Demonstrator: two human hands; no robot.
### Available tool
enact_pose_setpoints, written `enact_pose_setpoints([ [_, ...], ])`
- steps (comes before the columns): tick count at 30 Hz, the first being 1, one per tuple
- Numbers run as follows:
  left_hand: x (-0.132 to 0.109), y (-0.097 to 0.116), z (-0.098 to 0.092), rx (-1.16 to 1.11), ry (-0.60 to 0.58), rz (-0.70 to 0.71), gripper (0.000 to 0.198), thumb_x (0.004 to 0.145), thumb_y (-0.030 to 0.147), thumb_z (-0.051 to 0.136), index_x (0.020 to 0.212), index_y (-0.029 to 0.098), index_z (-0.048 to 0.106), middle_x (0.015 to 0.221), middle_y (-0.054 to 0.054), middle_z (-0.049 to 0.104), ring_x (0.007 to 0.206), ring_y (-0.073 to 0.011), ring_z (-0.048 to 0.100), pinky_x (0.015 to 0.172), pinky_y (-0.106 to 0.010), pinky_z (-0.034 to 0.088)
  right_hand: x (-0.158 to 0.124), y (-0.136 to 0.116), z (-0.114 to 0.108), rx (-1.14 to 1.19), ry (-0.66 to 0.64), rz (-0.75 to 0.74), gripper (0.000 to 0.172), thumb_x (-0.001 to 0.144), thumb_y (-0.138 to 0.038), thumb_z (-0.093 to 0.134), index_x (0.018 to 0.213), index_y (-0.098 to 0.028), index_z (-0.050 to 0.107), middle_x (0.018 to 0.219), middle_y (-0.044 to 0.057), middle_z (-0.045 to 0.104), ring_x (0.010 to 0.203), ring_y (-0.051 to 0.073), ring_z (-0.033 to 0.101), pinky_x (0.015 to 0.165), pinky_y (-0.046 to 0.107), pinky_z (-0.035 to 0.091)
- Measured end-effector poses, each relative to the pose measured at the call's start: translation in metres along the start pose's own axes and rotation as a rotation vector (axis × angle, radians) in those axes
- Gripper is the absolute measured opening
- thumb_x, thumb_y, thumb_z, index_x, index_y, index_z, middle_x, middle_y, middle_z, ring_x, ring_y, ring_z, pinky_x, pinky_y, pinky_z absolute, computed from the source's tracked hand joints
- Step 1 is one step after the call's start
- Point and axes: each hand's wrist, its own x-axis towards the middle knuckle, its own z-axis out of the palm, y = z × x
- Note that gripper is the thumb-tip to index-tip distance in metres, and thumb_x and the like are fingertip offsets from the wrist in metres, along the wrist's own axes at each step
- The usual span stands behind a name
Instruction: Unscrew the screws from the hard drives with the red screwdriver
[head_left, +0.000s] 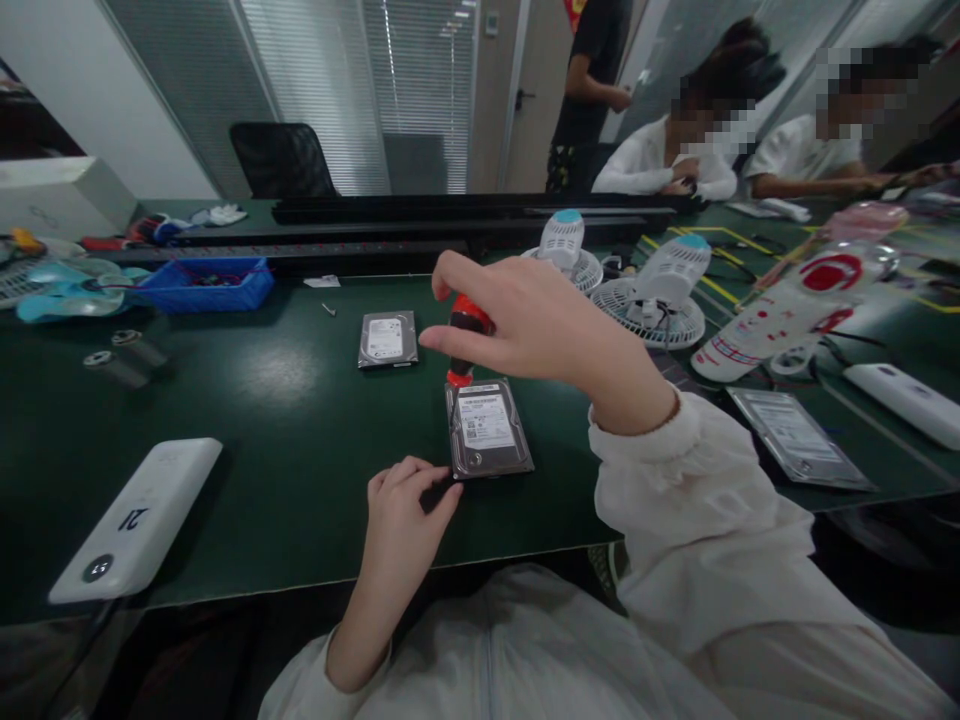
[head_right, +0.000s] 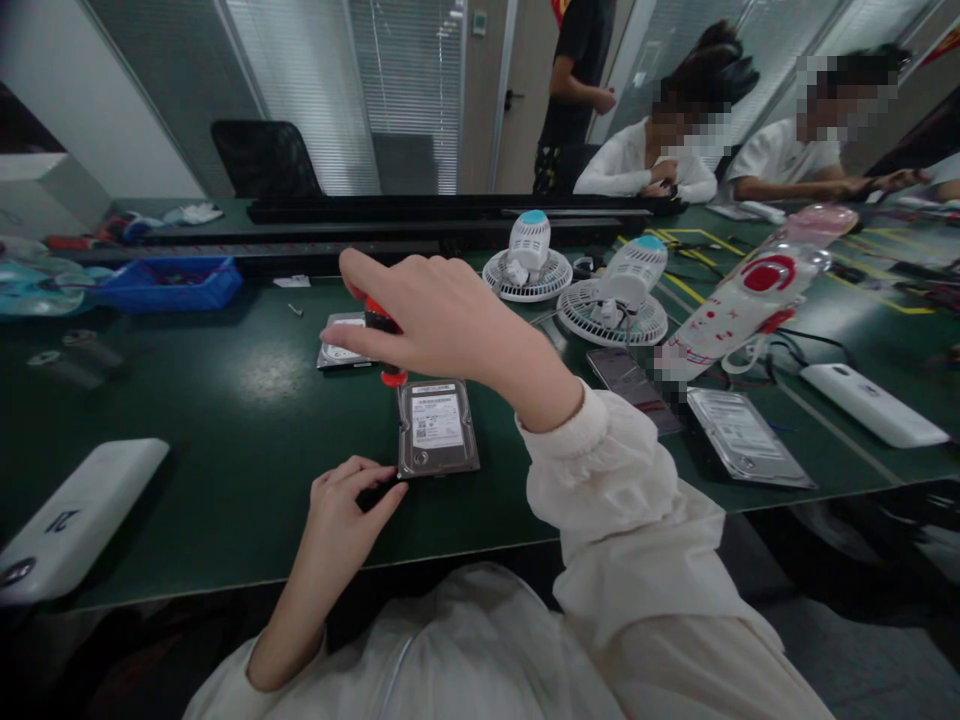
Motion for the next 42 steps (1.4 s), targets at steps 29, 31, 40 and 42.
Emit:
enact_pose_setpoints([
  [29, 0.000, 0.000, 0.000, 0.014, 0.003, 0.007, 0.009, 0.093, 0.025, 0.075, 0.099, 0.025, 0.083, 0.098, -0.002, 0.077, 0.094, -0.0249, 0.074, 0.097, -0.047, 0.049, 0.003, -0.007, 0.004, 0.047, 0.014, -0.026, 0.033, 0.106, -0.049, 0.052, 0.110, -0.016, 0.058, 0.090, 0.002, 0.063, 0.080, 0.018, 0.056, 0.073, 0.030, 0.034],
  [31, 0.000, 0.000, 0.000, 0.015, 0.008, 0.008, 0.009, 0.093, 0.025, 0.075, 0.099, 0.025, 0.083, 0.098, -0.002, 0.077, 0.093, -0.0248, 0.074, 0.097, -0.047, 0.050, 0.001, -0.007, 0.003, 0.034, 0.021, 0.004, 0.037, 0.108, -0.050, 0.045, 0.112, -0.016, 0.060, 0.095, 0.004, 0.066, 0.081, 0.019, 0.057, 0.073, 0.031, 0.034],
  [40, 0.000, 0.000, 0.000, 0.005, 0.004, 0.008, 0.009, 0.094, 0.025, 0.076, 0.100, 0.025, 0.083, 0.099, -0.002, 0.076, 0.096, -0.0257, 0.074, 0.098, -0.048, 0.049, -0.003, -0.005, 0.001, 0.074, -0.005, -0.049, 0.035, 0.100, -0.033, 0.052, 0.129, -0.013, 0.054, 0.100, 0.004, 0.068, 0.075, 0.017, 0.054, 0.071, 0.031, 0.033],
  [42, 0.000, -0.001, 0.000, 0.006, 0.001, 0.006, 0.009, 0.094, 0.026, 0.076, 0.100, 0.025, 0.083, 0.099, -0.002, 0.077, 0.095, -0.0259, 0.074, 0.098, -0.048, 0.049, -0.002, -0.008, 0.001, -0.001, -0.003, 0.011, 0.039, 0.102, -0.047, 0.054, 0.123, -0.014, 0.057, 0.087, 0.001, 0.064, 0.071, 0.017, 0.051, 0.069, 0.031, 0.030],
])
